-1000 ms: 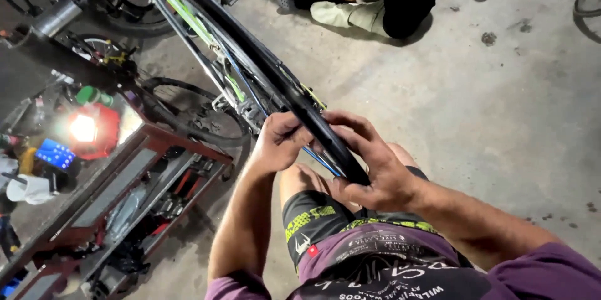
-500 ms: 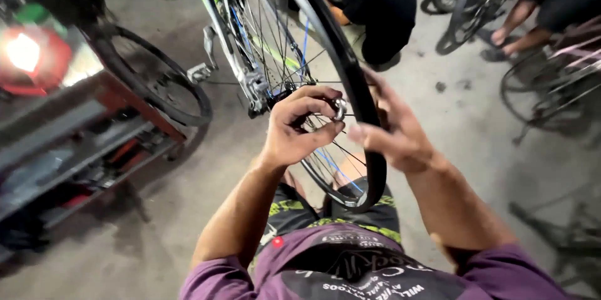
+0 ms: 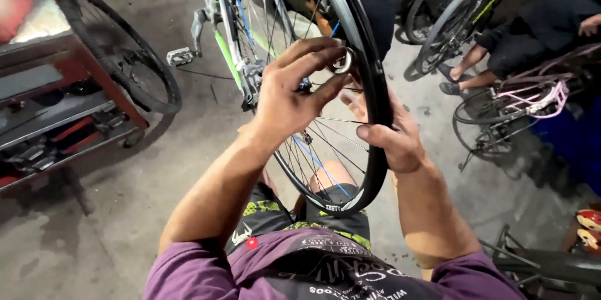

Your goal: Inspecting and adjusting the hub and spokes of a bicycle wheel in a repair shop environment.

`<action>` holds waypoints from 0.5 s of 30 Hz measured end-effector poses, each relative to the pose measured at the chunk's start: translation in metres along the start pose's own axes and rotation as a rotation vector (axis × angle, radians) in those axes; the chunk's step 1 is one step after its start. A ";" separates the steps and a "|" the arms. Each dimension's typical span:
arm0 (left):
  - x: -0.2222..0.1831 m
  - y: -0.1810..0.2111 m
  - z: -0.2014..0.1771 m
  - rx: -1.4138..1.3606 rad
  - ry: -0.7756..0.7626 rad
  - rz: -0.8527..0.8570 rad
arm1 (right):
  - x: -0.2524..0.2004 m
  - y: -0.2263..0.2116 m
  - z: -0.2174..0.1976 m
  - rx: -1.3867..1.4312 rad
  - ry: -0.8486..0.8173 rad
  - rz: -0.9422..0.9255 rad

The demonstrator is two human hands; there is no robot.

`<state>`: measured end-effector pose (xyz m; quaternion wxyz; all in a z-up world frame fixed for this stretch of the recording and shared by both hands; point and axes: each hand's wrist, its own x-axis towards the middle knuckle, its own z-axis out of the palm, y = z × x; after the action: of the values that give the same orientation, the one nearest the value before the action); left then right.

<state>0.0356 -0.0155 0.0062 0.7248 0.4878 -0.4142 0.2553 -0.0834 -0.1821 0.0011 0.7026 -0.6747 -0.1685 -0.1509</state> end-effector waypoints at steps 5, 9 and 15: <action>0.005 -0.002 -0.008 -0.007 -0.091 0.012 | 0.000 -0.014 0.016 -0.045 0.041 0.041; 0.014 0.005 -0.014 0.019 -0.213 0.036 | -0.005 -0.011 0.013 -0.100 0.048 0.060; 0.015 0.000 -0.020 -0.004 -0.306 0.013 | 0.002 -0.028 0.005 -0.208 0.022 0.155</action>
<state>0.0505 0.0027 0.0157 0.6524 0.5169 -0.5236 0.1817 -0.0937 -0.1780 0.0272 0.6402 -0.7532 -0.0918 -0.1204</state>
